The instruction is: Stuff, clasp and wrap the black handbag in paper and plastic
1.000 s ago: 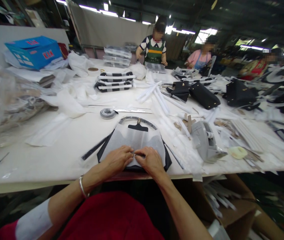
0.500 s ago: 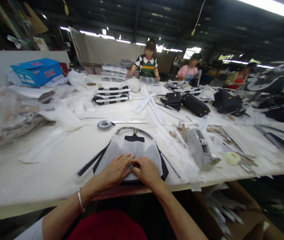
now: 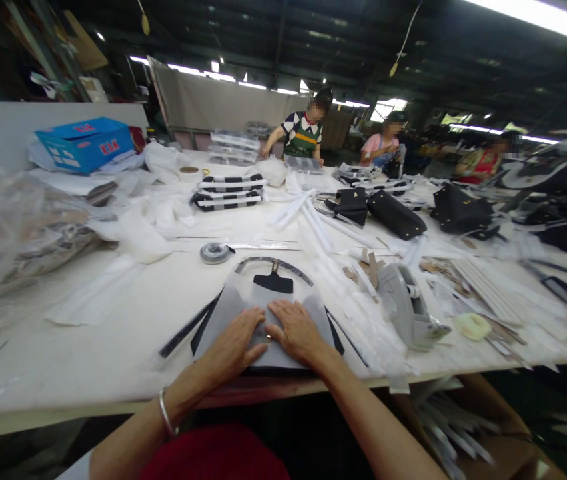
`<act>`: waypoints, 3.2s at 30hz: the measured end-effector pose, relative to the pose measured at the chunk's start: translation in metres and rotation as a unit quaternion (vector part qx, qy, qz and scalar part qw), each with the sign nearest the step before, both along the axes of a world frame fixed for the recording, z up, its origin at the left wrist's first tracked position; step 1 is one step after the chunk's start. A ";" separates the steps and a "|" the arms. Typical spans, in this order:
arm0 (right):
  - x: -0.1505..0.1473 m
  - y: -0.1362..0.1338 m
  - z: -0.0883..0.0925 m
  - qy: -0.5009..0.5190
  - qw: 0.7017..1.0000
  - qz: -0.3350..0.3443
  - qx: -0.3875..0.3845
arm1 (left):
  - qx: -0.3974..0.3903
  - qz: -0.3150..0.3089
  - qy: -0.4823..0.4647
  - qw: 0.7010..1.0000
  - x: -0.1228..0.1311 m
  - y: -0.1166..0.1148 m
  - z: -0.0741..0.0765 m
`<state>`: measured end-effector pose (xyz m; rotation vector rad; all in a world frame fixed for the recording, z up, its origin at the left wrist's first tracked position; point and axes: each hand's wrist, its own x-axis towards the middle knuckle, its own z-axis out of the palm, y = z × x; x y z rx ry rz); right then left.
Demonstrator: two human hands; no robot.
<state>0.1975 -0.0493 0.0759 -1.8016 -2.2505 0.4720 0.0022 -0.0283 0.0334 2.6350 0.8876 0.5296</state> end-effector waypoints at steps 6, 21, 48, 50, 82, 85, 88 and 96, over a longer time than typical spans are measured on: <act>0.006 -0.008 -0.023 -0.006 1.000 0.004 0.009 | 0.057 -0.040 0.087 0.994 0.006 0.001 0.024; 0.003 -0.007 -0.026 0.035 0.999 -0.022 0.035 | 0.108 0.004 0.123 0.987 0.030 0.046 0.016; 0.004 0.042 0.019 -0.146 0.989 -0.013 -0.006 | 0.115 0.066 -0.003 0.991 0.028 0.042 0.002; 0.010 0.031 0.004 -0.150 0.987 0.009 0.053 | 0.118 0.091 -0.007 0.989 0.028 0.042 0.004; 0.026 0.051 -0.050 0.066 0.973 -0.167 0.143 | 0.103 0.168 0.020 0.980 0.033 0.051 0.007; 0.030 0.053 -0.047 0.181 0.957 -0.185 0.133 | 0.098 0.174 0.000 0.980 0.033 0.052 0.003; 0.033 0.048 -0.038 0.289 0.925 -0.201 0.144 | 0.091 0.186 -0.020 0.978 0.034 0.052 0.002; 0.021 0.022 -0.023 0.168 0.960 -0.056 0.217 | 0.029 0.272 -0.128 0.953 0.027 0.059 -0.001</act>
